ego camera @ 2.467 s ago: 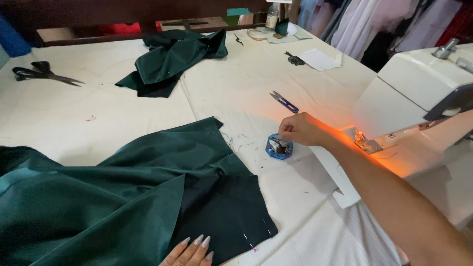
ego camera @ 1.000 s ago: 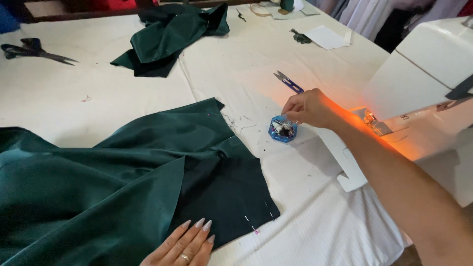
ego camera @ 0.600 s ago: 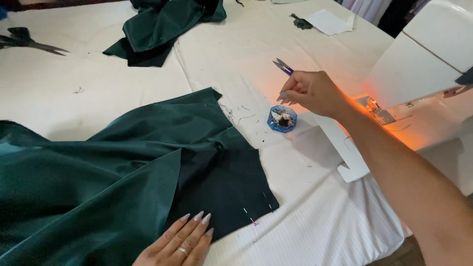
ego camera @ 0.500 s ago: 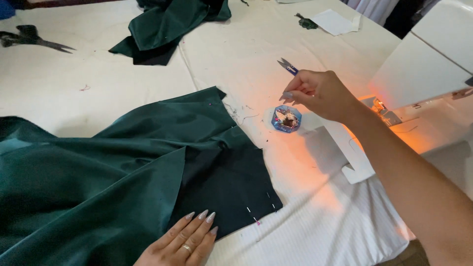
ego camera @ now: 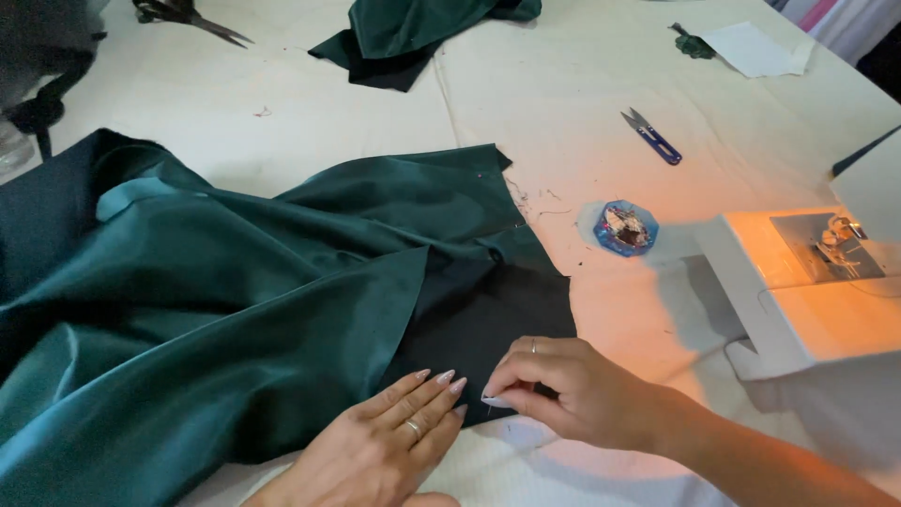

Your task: The person aligns two pieces of dark green fabric on a white table and secures them together using straight pins. They repeatedly pick pins from a small container and insert them along the fabric edges to hold the layers in place.

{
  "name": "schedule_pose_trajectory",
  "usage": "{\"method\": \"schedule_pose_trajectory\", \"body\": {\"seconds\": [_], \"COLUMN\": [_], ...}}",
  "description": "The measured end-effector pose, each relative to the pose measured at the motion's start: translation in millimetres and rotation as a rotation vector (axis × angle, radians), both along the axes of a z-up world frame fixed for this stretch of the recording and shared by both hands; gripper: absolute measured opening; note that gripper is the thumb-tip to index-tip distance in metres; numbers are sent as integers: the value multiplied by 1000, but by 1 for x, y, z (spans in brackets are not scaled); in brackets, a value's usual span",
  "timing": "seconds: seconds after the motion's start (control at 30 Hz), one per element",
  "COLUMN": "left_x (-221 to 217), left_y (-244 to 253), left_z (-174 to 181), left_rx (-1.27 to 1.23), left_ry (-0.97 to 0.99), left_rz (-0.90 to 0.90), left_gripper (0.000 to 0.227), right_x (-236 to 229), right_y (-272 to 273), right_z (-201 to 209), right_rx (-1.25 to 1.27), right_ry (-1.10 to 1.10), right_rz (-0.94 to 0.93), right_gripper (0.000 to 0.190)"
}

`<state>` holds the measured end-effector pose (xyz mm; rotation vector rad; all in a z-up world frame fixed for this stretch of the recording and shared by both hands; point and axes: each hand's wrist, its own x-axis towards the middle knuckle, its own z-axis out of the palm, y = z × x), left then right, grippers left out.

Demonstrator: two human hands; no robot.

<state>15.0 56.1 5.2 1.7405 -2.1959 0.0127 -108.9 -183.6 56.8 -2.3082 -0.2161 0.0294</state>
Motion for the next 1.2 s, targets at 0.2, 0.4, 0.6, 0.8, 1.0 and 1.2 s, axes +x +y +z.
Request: {"method": "schedule_pose_trajectory", "body": {"seconds": [0.2, 0.4, 0.6, 0.8, 1.0, 1.2], "left_x": [0, 1, 0, 1, 1, -3], "left_y": [1, 0, 0, -1, -4, -12], "left_z": [-1, -3, -5, -7, -2, -13], "left_rx": [-82, -48, -110, -15, -53, 116], "left_ry": [-14, -7, -29, 2, -45, -92], "left_rz": [6, -2, 15, 12, -6, 13], "left_gripper": [75, 73, 71, 66, 39, 48], "right_x": [2, 2, 2, 3, 3, 7], "right_y": [2, 1, 1, 3, 4, -1], "right_z": [-9, -16, -20, -22, -13, -13], "right_rx": [59, 41, 21, 9, 73, 214], "right_ry": [-26, -15, -84, -204, -135, -10], "right_rz": [-21, -14, 30, 113, 118, 11], "right_gripper": [14, 16, 14, 11, 12, 10]}}
